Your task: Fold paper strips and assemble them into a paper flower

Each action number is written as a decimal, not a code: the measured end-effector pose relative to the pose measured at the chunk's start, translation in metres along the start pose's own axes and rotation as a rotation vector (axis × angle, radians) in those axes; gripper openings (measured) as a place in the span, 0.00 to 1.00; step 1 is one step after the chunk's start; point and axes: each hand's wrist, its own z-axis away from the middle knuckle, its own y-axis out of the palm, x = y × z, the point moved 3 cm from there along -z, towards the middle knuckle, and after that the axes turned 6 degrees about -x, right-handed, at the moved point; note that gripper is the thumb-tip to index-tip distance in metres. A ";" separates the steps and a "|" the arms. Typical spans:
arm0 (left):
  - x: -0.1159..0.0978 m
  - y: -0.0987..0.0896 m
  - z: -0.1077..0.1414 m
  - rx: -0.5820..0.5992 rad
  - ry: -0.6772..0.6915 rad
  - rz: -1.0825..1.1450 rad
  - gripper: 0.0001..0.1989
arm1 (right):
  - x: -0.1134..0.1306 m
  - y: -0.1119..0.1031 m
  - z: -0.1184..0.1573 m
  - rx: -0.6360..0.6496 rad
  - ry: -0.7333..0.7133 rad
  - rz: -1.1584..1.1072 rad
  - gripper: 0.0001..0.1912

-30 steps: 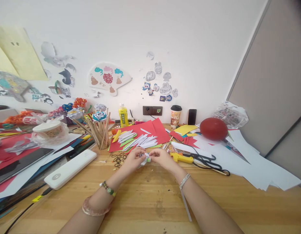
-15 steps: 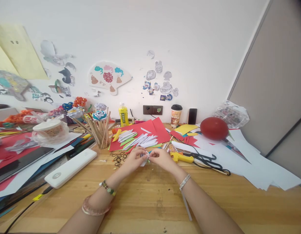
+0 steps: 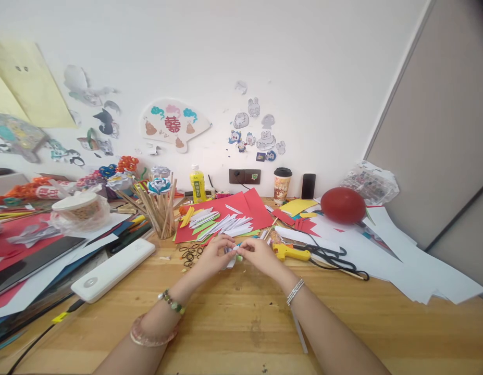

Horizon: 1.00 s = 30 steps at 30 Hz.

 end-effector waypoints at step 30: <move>0.011 0.002 -0.001 -0.055 -0.061 -0.179 0.07 | 0.016 0.006 0.011 -0.193 -0.547 0.663 0.11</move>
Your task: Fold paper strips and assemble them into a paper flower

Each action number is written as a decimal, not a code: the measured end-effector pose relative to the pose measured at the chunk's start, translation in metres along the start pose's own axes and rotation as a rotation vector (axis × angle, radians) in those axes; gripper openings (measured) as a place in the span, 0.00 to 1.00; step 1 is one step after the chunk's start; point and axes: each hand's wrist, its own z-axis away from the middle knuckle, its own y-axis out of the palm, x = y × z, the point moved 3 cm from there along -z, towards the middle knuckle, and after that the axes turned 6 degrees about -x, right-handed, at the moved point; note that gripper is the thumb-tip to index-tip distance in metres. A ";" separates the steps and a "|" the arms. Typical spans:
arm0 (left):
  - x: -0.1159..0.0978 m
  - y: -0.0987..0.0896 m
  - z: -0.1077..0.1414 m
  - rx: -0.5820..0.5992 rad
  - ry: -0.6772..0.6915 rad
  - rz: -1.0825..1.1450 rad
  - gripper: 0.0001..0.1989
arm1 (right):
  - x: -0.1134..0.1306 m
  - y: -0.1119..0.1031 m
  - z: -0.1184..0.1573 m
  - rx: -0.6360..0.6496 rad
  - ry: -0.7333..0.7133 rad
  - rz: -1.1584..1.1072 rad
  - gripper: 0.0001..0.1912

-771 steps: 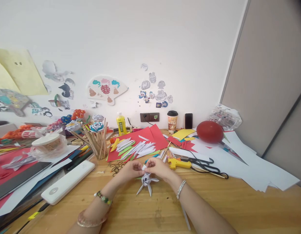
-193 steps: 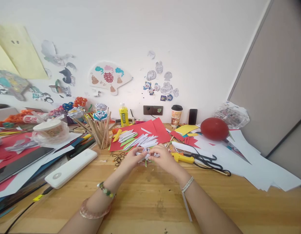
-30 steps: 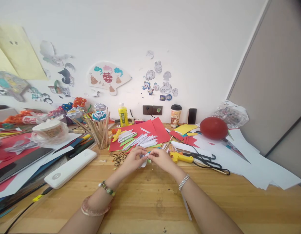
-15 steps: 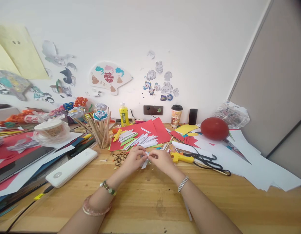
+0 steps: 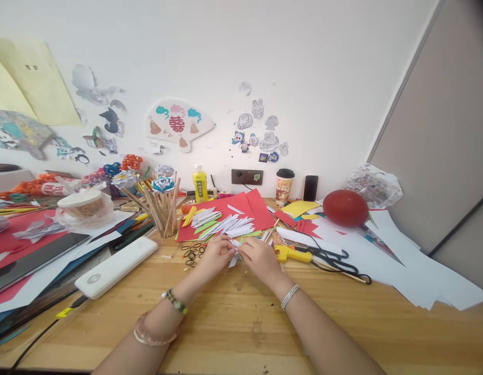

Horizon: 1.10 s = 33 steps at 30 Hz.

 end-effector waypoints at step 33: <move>-0.013 0.005 0.010 -0.116 0.420 -0.348 0.08 | -0.009 0.002 -0.003 0.036 0.293 -0.182 0.02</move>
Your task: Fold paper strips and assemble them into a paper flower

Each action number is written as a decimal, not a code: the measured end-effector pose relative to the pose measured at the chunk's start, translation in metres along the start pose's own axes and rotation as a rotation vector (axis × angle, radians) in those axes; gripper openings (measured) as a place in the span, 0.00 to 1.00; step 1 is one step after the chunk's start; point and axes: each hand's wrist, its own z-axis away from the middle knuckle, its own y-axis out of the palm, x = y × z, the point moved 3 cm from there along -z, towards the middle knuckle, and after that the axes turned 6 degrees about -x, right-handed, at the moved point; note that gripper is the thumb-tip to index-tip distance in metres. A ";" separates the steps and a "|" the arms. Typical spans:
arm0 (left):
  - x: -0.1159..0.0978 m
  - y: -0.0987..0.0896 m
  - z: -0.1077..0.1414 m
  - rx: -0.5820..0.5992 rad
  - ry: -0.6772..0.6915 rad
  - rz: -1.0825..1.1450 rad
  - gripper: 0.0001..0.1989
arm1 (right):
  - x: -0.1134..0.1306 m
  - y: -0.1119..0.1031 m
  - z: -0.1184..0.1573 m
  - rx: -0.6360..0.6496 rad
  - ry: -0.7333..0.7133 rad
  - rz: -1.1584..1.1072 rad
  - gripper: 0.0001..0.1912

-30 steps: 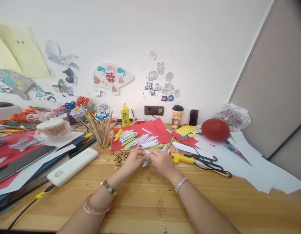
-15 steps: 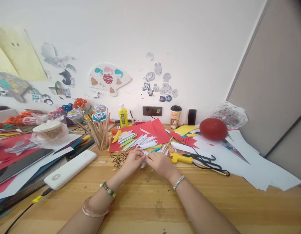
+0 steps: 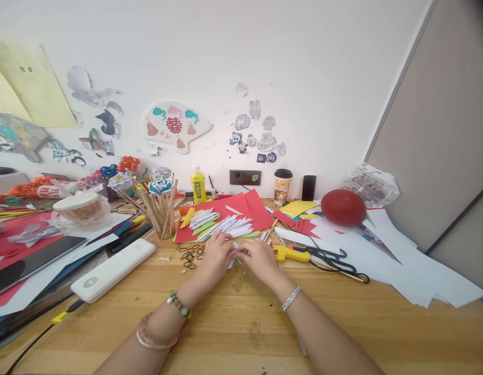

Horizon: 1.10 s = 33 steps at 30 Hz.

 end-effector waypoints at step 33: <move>-0.017 -0.019 0.001 -0.283 -0.056 -0.088 0.07 | 0.003 -0.006 -0.001 -0.189 0.348 -0.500 0.08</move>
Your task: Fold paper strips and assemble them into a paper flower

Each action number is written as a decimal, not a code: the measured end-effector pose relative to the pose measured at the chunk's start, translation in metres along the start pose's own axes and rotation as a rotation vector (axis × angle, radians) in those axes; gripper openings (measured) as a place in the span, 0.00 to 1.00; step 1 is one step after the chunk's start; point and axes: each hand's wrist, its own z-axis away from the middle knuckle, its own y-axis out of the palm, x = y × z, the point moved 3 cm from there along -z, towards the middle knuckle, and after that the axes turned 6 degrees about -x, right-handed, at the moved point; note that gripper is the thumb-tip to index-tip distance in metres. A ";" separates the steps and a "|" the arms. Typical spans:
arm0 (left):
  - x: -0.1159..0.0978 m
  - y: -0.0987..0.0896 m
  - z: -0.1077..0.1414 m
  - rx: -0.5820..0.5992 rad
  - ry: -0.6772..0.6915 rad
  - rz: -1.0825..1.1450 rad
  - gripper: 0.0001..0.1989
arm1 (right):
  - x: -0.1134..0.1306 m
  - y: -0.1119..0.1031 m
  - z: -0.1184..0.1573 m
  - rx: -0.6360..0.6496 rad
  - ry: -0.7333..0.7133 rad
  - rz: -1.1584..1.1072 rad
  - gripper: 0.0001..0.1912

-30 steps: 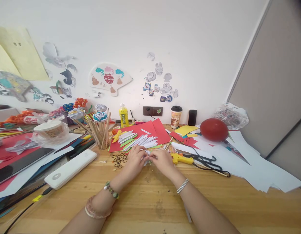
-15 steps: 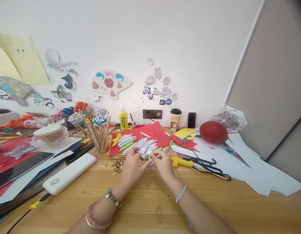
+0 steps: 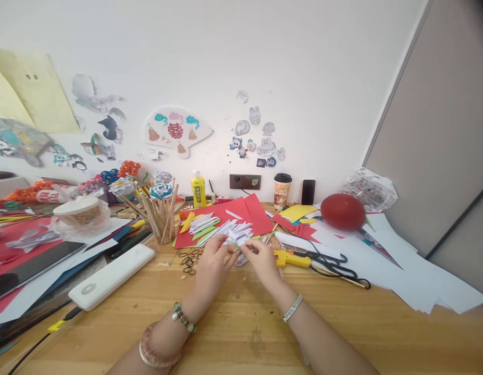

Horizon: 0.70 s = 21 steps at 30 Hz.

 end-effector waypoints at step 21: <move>-0.005 0.000 -0.003 0.065 -0.008 0.182 0.08 | 0.007 -0.002 -0.001 -0.142 -0.244 0.220 0.01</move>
